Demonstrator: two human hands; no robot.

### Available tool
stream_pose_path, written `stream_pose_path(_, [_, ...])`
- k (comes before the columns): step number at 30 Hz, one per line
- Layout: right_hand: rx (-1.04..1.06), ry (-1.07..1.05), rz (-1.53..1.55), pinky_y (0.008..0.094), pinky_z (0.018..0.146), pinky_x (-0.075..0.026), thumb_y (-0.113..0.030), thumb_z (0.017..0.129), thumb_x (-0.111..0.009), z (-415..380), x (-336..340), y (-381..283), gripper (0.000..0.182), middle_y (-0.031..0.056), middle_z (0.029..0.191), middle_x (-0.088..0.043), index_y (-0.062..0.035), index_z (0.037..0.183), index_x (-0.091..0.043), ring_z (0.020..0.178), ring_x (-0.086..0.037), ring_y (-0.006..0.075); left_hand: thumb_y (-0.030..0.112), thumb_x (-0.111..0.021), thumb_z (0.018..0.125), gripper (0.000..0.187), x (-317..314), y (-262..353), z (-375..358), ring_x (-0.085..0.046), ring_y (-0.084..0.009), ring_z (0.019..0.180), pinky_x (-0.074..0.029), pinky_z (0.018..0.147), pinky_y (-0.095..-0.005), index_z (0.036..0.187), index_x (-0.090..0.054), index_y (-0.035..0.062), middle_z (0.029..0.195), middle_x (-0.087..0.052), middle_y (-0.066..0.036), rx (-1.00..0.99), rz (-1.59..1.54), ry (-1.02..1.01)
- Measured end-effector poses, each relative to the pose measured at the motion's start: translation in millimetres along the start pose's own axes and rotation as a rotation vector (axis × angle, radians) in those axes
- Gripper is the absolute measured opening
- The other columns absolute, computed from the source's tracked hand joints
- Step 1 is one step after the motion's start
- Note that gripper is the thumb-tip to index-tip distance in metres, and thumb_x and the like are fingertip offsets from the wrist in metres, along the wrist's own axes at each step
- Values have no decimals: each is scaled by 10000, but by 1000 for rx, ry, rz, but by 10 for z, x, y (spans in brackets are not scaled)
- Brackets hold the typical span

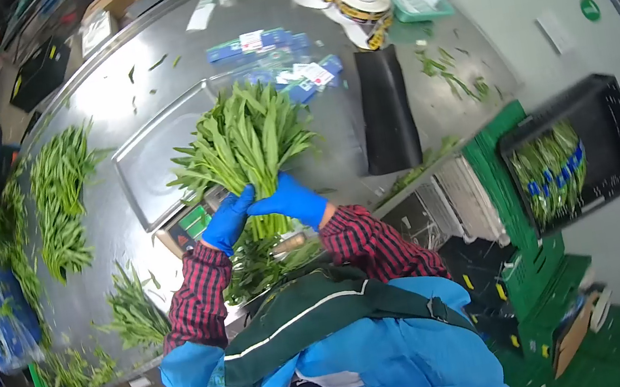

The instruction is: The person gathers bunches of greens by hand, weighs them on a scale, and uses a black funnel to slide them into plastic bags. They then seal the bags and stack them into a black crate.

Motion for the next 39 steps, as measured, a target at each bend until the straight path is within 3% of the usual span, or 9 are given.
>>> stream_pose_path(7, [315,632,-527,336,789,-481,-90,679,-718,-899,908,-1053,487,102,1053,-630,-14,1134,-560,937,-605,175,351,-598,872,556,-1311,677,829,-534,-152,1005,-421,890,-290,1262,-443,-13,1156,-562,-72,-328,132,-488])
stream_pose_path(10, [97,920,-883,377,740,-498,-165,680,-702,-964,1511,-1248,429,137,1016,-631,-18,1063,-575,893,-625,267,439,-515,898,641,-1928,210,1458,-460,-213,1164,-340,984,-339,1342,-345,9,1323,-449,-120,-122,-637,-724])
stream_pose_path(13, [-4,1086,-1442,429,700,-497,-208,681,-668,-692,2248,-907,471,190,955,-606,-14,1087,-526,820,-604,367,514,-501,877,761,-2072,-179,1832,-358,-233,1276,-272,1045,-355,1401,-239,27,1416,-342,-116,43,-590,-388])
stream_pose_path(14, [-198,1070,-1564,449,658,-492,-348,683,-700,-565,2588,-508,780,211,949,-583,40,1276,-371,788,-605,367,532,-481,878,775,-2060,-232,1797,-287,-228,1325,-222,1076,-343,1406,-239,18,1445,-291,-137,89,-516,-198])
stream_pose_path(17, [-684,703,-1837,431,850,-452,-439,631,-738,-332,3015,715,1076,306,1393,-238,-44,1425,-128,1003,-550,391,474,-582,843,817,-1907,-524,2069,-291,-248,1320,-244,1069,-333,1408,-227,2,1434,-294,-177,-66,-63,63])
stream_pose_path(24, [-224,315,-831,422,1012,-335,-380,703,-726,-754,3364,435,816,277,1356,-335,-66,1359,-355,1213,-389,419,98,-630,849,404,-1678,-804,2338,-569,-146,987,-442,870,-271,1209,-496,-25,1112,-608,-86,-291,-29,481])
stream_pose_path(30, [-123,329,-448,310,790,-479,-80,801,-604,-826,4173,441,337,144,973,-636,-33,1134,-575,886,-610,213,82,-715,760,677,-2018,-606,2411,-564,-203,1033,-442,906,-306,1322,-351,-17,1175,-559,-125,-317,165,636])
stream_pose_path(34, [-112,352,-424,310,807,-475,-69,810,-597,-792,4273,489,354,122,975,-635,-39,1161,-564,883,-604,200,67,-723,735,782,-2106,-569,2493,-541,-228,1074,-436,917,-314,1370,-272,-8,1224,-514,-149,-337,586,803])
stream_pose_path(39, [-52,375,-287,280,814,-473,-18,831,-565,-985,4296,355,360,90,1010,-639,-25,1191,-542,905,-601,152,107,-737,714,712,-2178,-555,2207,-524,-243,1093,-421,924,-328,1317,-380,-19,1228,-507,-167,-320,197,784])
Point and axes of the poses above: each hand's wrist, its own z-axis towards the middle knuckle, its own x-axis out of the back of the hand, y = z × x, the point moved 5 cm from there along z, towards the middle knuckle
